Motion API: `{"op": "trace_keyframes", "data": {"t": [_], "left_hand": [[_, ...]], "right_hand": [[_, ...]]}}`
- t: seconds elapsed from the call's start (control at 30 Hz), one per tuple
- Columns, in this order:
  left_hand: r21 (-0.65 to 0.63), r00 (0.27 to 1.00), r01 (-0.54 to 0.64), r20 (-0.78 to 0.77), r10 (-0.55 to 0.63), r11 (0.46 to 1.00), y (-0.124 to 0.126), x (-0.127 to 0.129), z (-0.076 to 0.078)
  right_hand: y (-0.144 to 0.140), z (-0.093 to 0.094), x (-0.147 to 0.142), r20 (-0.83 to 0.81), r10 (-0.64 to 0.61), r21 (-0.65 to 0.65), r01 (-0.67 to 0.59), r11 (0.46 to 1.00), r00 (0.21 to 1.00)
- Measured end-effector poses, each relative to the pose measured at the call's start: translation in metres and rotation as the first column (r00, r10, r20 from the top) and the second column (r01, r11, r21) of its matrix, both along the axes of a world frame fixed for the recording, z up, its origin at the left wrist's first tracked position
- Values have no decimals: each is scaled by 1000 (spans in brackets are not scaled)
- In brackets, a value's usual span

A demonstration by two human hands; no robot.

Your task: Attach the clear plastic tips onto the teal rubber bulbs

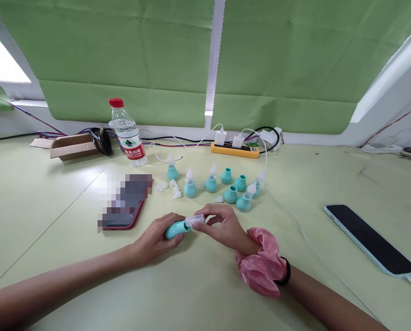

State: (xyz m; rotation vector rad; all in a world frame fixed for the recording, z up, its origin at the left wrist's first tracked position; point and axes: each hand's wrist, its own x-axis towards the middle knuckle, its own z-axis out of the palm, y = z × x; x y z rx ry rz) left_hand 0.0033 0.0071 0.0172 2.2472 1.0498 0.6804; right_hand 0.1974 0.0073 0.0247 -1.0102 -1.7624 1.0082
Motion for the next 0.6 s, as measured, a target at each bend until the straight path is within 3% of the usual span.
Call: {"op": "trace_keyframes", "data": {"t": [0.1,0.2,0.3,0.47,0.6], "left_hand": [[-35,999,-45,-3,45,998,-1,-1,-1],[-76,999,-19,38,22,997,-1,-2,0],[-77,998,2,56,2,997,-2,-2,-1],[106,998,-46,-31,50,993,-4,-1,-5],[272,994,-28,-98,57,962,-5,-1,-10]], "right_hand": [[-2,-1,0,99,32,112,-43,993,995],[-5,-2,-1,143,49,217,-80,973,988],[-7,-5,-5,133,54,224,-83,971,990],[-8,-10,-13,11,82,-52,-81,995,997],[-9,-9,-20,-103,57,-294,-85,952,993]]}}
